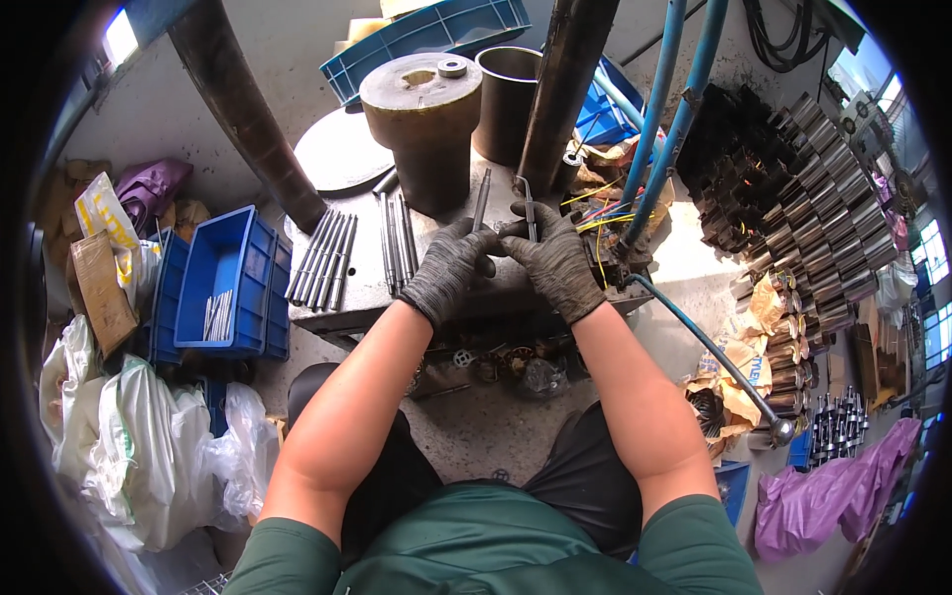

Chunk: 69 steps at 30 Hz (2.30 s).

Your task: The person picks up metal rods and small ring-like connectors from a workbench and assembles them by hand. They place the finished pieces into a blue plastic crate and a large yellow sack on the floor.

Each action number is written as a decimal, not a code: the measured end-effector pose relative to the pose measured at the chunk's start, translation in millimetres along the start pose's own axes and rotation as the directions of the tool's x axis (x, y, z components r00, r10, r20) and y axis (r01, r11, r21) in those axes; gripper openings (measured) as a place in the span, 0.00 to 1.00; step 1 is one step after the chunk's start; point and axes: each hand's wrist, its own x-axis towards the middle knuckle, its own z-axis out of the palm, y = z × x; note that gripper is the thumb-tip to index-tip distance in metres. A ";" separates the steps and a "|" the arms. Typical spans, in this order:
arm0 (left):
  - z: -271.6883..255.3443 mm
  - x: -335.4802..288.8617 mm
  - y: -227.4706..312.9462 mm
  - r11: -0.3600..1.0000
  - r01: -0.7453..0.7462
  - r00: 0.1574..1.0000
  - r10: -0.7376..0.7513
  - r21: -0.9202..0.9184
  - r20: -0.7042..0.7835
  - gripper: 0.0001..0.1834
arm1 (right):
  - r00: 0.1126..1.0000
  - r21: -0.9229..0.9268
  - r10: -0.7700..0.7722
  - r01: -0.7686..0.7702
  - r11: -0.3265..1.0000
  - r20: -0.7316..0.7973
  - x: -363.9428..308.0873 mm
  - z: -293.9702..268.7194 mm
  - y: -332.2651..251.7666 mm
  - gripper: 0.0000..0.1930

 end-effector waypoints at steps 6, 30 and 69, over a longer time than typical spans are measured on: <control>-8.1 -3.1 10.2 0.991 0.059 0.998 -0.063 0.118 0.030 0.19 | 0.973 -0.334 -0.217 0.180 0.925 -0.076 1.4 7.0 -0.5 0.19; -36.8 -36.7 7.4 0.892 0.103 0.980 -0.167 -0.439 -0.109 0.05 | 0.820 -0.738 -0.459 0.537 0.408 0.343 -49.5 5.2 -40.7 0.32; -42.8 -64.8 1.6 0.964 -0.233 0.970 0.240 0.126 -0.046 0.18 | 0.970 -0.542 -0.204 0.244 0.804 0.134 -41.8 -31.0 -42.1 0.24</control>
